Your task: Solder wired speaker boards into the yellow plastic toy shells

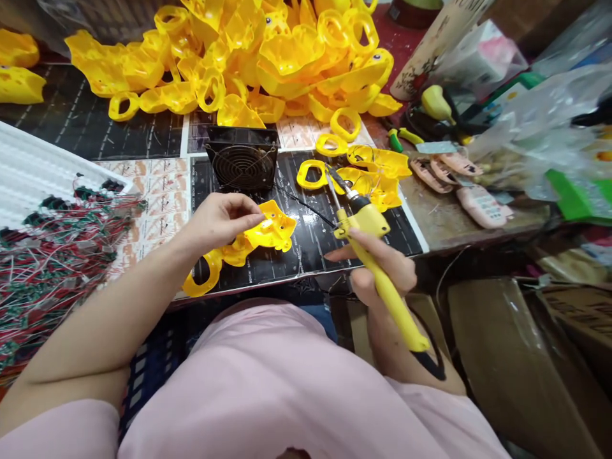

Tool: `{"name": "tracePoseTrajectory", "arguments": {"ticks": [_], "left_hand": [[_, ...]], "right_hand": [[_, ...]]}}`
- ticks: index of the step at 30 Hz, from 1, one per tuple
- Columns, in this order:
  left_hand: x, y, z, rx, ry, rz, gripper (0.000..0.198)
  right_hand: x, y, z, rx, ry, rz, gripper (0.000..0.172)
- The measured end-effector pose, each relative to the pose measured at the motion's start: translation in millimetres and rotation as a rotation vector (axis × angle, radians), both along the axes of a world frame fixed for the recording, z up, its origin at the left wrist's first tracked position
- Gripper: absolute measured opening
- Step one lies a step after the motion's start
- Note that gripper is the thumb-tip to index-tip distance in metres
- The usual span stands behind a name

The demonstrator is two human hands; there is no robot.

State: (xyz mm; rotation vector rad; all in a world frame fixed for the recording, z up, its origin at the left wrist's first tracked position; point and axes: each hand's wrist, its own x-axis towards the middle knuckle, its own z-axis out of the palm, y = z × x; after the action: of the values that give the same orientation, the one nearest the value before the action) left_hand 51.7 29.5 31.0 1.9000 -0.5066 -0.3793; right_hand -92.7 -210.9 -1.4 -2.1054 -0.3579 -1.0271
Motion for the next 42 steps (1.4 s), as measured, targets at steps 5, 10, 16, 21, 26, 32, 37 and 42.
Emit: {"name": "tracePoseTrajectory", "arguments": {"ticks": [5,10,16,21,26,32,37,42], "left_hand": [[5.5,-10.0,-30.8,0.414,-0.564,0.000,0.010],[1.9,-13.7,-46.9,0.471,-0.566,-0.015,0.012],[-1.9,-17.4,-50.9,0.504,-0.610,0.023,0.014],[-4.8,-19.8,-50.6,0.585,-0.646,0.040,0.016],[-6.0,-21.9,-46.7,0.629,-0.655,0.025,0.017],[-6.0,-24.4,-44.4,0.653,-0.637,0.014,0.021],[-5.6,-22.9,-46.5,0.624,-0.670,0.003,0.023],[-5.4,-22.4,-46.1,0.618,-0.663,0.010,0.021]], "right_hand": [[-7.8,-3.2,11.3,-0.017,-0.069,-0.237,0.054],[-6.1,5.1,11.0,-0.100,0.013,-0.100,0.039],[-1.6,19.5,3.3,-0.204,-0.052,-0.054,0.028],[0.0,25.6,0.4,-0.219,-0.059,-0.011,0.022],[1.7,27.7,0.0,-0.224,-0.041,-0.013,0.020],[3.3,26.0,5.4,-0.254,-0.060,0.002,0.020],[-2.4,21.2,12.4,-0.208,-0.068,-0.068,0.023],[-3.9,21.5,10.9,-0.203,-0.064,-0.065,0.022]]}}
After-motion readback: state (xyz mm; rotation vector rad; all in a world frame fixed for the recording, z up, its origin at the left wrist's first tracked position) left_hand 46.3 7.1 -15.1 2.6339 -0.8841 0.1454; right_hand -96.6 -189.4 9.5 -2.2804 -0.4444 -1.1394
